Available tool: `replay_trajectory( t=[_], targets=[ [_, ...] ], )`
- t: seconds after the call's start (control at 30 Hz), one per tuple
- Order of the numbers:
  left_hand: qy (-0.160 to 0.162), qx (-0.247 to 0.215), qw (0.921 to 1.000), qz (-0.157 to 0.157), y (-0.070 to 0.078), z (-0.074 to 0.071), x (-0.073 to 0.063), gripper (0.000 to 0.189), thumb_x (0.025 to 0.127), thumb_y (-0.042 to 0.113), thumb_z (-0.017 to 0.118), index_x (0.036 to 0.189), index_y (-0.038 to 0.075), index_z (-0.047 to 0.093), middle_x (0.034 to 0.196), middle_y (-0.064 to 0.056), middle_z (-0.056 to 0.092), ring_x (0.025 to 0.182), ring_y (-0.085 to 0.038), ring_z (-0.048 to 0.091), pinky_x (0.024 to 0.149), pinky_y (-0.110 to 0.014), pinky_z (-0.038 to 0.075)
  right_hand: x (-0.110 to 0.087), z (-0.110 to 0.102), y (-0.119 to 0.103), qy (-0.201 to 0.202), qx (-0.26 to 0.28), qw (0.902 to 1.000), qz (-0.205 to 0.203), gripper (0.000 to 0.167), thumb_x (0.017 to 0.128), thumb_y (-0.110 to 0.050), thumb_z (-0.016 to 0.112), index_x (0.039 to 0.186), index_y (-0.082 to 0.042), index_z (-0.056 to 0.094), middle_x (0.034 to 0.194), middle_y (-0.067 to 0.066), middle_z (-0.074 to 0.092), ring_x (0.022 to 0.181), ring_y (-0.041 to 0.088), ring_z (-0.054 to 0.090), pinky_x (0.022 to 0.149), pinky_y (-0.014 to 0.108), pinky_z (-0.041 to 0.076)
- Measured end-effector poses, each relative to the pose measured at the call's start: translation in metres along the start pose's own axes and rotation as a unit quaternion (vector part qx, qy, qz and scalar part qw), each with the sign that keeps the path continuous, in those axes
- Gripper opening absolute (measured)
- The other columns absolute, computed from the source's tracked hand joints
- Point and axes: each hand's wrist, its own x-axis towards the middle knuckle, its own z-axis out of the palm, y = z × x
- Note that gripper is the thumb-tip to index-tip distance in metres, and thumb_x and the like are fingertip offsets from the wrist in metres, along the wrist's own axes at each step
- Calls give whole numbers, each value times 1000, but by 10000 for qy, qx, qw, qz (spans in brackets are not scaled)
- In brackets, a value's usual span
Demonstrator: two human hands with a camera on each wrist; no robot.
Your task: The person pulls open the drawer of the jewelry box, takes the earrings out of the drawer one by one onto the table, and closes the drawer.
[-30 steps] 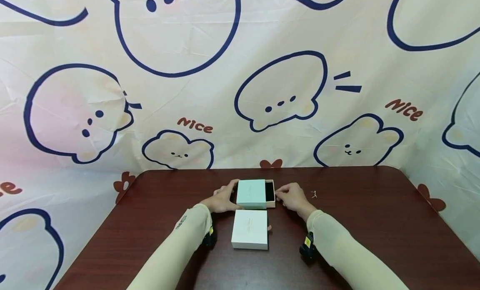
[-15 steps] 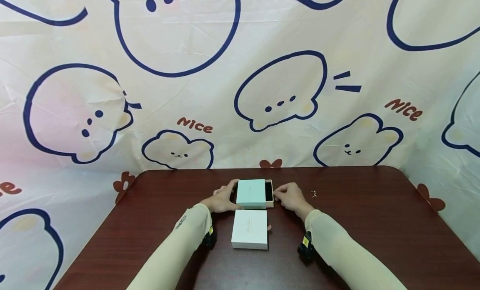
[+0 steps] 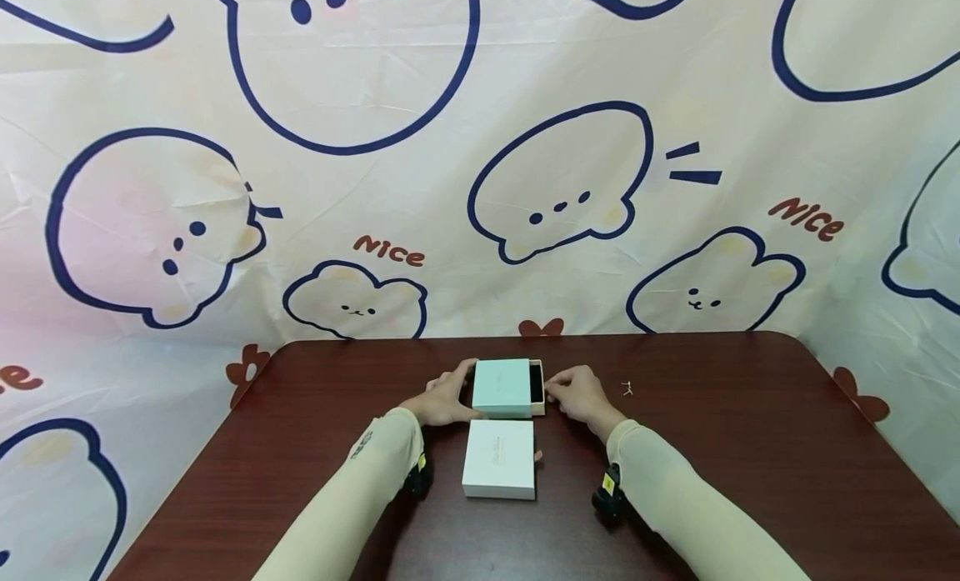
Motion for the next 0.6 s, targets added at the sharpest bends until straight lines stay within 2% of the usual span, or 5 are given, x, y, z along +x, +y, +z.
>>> replay_trajectory(
  t=[0.6],
  targets=[
    [-46, -48, 10000, 16, 1, -1, -2, 102, 88, 40, 76, 163, 16, 10, 166, -12, 27, 148, -34, 29, 113, -55, 22, 0, 6, -3, 55, 142, 9999, -55, 24, 101, -8, 56, 109, 6, 73, 73, 3, 64, 52, 9, 48, 51, 24, 41]
  ],
)
